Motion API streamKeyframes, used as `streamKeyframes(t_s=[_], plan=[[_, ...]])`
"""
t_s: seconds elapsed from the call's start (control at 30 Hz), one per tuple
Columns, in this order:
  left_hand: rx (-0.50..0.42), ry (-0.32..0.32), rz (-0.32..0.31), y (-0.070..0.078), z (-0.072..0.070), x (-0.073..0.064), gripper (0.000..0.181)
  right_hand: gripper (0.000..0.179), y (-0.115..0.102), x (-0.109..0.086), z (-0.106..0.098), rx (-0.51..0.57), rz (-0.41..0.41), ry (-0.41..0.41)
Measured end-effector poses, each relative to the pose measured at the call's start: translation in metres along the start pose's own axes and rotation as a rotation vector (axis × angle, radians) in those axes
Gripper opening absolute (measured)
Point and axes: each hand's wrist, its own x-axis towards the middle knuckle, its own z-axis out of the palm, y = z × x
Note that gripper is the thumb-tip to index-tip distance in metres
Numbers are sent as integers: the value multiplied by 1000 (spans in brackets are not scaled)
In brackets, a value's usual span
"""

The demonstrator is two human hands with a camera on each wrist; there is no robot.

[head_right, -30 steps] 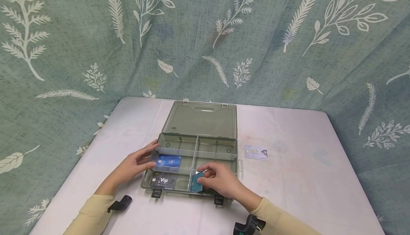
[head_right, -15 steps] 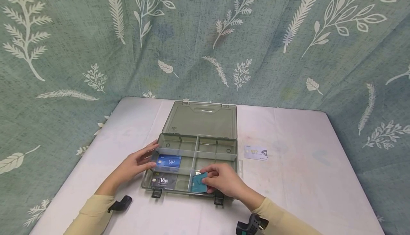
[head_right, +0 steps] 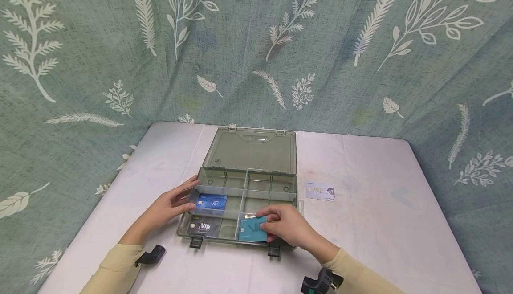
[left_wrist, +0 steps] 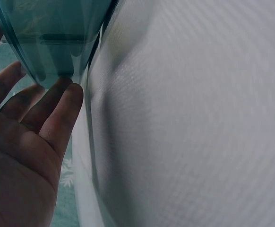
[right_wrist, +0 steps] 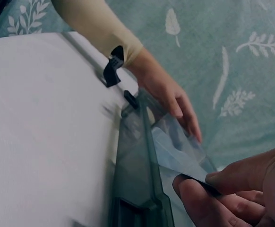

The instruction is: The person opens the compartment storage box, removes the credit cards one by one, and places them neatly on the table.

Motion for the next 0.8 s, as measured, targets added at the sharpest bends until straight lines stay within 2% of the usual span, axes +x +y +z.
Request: streamKeyframes(t_s=[0.37,0.8], plan=[[6,1,-10,0,0,1,73,32,0,-10,-13,-53,-10,3],[-3,-1,-5,1,0,0,73,31,1,-26,-38,-61,-16,67]])
